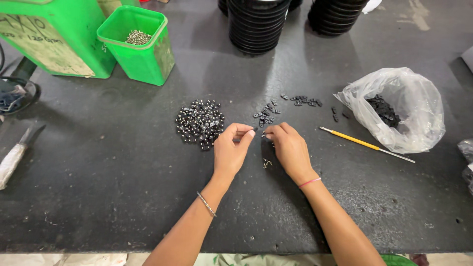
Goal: The person repeatedly picks small black plastic parts and metal pins from piles on a table, inserts the pins into the parts, and places the assembled units back on the table. The person works by hand without using tools.
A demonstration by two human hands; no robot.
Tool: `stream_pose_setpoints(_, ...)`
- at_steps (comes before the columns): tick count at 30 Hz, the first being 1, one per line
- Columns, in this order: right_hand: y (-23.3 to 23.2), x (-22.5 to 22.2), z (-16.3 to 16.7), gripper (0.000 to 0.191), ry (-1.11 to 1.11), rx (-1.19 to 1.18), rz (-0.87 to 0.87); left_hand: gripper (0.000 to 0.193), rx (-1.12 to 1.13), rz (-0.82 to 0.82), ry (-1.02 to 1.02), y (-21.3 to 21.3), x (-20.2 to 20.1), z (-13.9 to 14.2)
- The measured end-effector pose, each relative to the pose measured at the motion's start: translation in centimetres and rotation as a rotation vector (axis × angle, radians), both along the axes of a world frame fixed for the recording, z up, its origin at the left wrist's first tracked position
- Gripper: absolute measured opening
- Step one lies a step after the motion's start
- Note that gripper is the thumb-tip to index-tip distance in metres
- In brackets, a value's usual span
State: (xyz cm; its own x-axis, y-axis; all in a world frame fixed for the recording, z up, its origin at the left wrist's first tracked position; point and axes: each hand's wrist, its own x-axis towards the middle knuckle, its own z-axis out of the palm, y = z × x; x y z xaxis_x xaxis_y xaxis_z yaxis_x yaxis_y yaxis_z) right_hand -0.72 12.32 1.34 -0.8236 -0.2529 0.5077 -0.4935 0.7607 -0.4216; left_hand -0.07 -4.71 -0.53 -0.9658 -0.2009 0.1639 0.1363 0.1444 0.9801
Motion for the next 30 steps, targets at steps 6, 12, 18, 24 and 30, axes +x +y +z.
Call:
stream_pose_setpoints(6,-0.7,0.3,0.4,0.015,-0.128,-0.358,0.035,0.014,0.307,-0.136,-0.118,0.7,0.2,-0.6)
stream_pose_setpoints(12,-1.2,1.1,1.0,0.015,-0.021,-0.263,0.029,0.014,0.447,-0.199,-0.127,1.1,0.2,-1.7)
stream_pose_setpoints(18,-1.0,1.4,1.5,0.014,-0.039,-0.207,0.071,0.016,0.511,-0.200,-0.174,0.7,0.1,-1.8)
stream_pose_setpoints(24,-1.0,1.1,1.3,0.015,-0.108,-0.290,0.091,0.015,0.436,-0.175,-0.128,0.6,0.4,-1.3)
stream_pose_setpoints(30,-0.6,0.9,1.1,0.013,-0.235,-0.402,0.065,0.015,0.389,-0.163,-0.134,0.8,0.7,-0.7)
